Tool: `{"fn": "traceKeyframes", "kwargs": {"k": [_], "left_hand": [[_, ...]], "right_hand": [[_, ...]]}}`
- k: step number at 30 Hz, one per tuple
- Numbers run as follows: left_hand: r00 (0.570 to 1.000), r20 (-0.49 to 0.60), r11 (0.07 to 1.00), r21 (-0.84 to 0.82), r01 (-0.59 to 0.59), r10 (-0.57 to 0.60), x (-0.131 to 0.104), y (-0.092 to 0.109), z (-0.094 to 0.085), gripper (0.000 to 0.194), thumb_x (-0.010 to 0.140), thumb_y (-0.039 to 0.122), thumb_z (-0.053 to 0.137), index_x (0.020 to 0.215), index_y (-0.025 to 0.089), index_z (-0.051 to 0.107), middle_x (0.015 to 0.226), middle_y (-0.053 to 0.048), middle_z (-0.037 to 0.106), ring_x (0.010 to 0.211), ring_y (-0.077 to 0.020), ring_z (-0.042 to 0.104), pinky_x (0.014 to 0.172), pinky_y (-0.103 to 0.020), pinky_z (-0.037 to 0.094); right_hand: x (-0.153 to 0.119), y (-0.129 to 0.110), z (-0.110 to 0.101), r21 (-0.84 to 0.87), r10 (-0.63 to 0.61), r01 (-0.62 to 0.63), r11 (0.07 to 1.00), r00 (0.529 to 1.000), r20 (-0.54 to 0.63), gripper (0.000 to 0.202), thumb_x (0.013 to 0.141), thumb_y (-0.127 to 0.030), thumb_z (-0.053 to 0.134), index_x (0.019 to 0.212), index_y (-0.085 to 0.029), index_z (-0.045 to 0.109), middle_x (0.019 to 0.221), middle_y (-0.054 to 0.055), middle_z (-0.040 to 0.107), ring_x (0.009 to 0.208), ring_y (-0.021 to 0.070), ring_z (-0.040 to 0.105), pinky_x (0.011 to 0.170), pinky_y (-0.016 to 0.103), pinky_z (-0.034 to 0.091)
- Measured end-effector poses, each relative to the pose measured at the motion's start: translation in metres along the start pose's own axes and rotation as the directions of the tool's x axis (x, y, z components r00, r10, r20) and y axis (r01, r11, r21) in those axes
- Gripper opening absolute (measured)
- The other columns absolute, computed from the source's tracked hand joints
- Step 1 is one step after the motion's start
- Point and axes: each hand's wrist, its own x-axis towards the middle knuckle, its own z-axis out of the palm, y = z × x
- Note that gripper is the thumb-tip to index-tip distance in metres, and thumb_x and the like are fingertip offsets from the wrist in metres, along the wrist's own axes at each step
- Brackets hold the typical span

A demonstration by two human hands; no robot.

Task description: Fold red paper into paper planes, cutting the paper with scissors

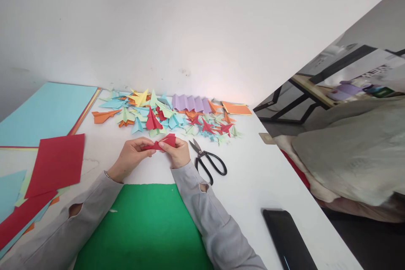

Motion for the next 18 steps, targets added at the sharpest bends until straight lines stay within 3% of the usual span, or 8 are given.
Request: {"fn": "traceKeyframes", "kwargs": {"k": [4, 8, 13, 18], "left_hand": [[1.0, 0.013, 1.0, -0.003, 0.024, -0.024, 0.001, -0.002, 0.0, 0.016, 0.058, 0.023, 0.074, 0.07, 0.014, 0.067, 0.062, 0.0, 0.064, 0.054, -0.0099, 0.056, 0.055, -0.023, 0.048], [0.999, 0.006, 0.998, -0.057, 0.035, -0.035, 0.003, -0.004, 0.0, 0.021, 0.057, 0.028, 0.076, 0.068, 0.014, 0.065, 0.065, 0.0, 0.065, 0.057, -0.0118, 0.06, 0.057, -0.026, 0.052], [1.0, 0.01, 0.998, -0.062, 0.03, -0.029, 0.002, -0.002, 0.0, 0.021, 0.06, 0.03, 0.075, 0.071, 0.015, 0.065, 0.064, 0.0, 0.065, 0.059, -0.013, 0.062, 0.059, -0.027, 0.054], [0.997, 0.033, 0.996, -0.061, 0.067, -0.065, 0.001, 0.0, 0.001, 0.027, 0.058, 0.028, 0.077, 0.079, 0.014, 0.067, 0.067, -0.002, 0.069, 0.059, -0.0141, 0.064, 0.061, -0.029, 0.054]], "right_hand": [[-0.001, -0.004, 0.002, -0.026, 0.012, -0.011, 1.0, 0.999, 0.034, 0.013, 0.058, -0.029, 0.08, 0.061, -0.02, 0.071, 0.062, 0.0, 0.066, 0.057, 0.0127, 0.058, 0.056, 0.027, 0.045], [-0.005, -0.01, 0.008, -0.138, -0.025, 0.04, 0.99, 0.993, 0.112, 0.012, 0.058, -0.026, 0.079, 0.065, -0.02, 0.073, 0.072, 0.003, 0.069, 0.07, 0.0162, 0.061, 0.067, 0.03, 0.048], [-0.007, -0.01, 0.009, -0.192, -0.034, 0.059, 0.98, 0.991, 0.128, 0.014, 0.064, -0.03, 0.076, 0.058, -0.019, 0.07, 0.063, 0.003, 0.066, 0.062, 0.0151, 0.059, 0.061, 0.029, 0.047], [-0.004, -0.008, 0.005, -0.208, -0.019, 0.031, 0.978, 0.998, 0.06, 0.024, 0.064, -0.033, 0.075, 0.049, -0.018, 0.065, 0.052, 0.001, 0.061, 0.053, 0.0131, 0.055, 0.054, 0.028, 0.044]]}}
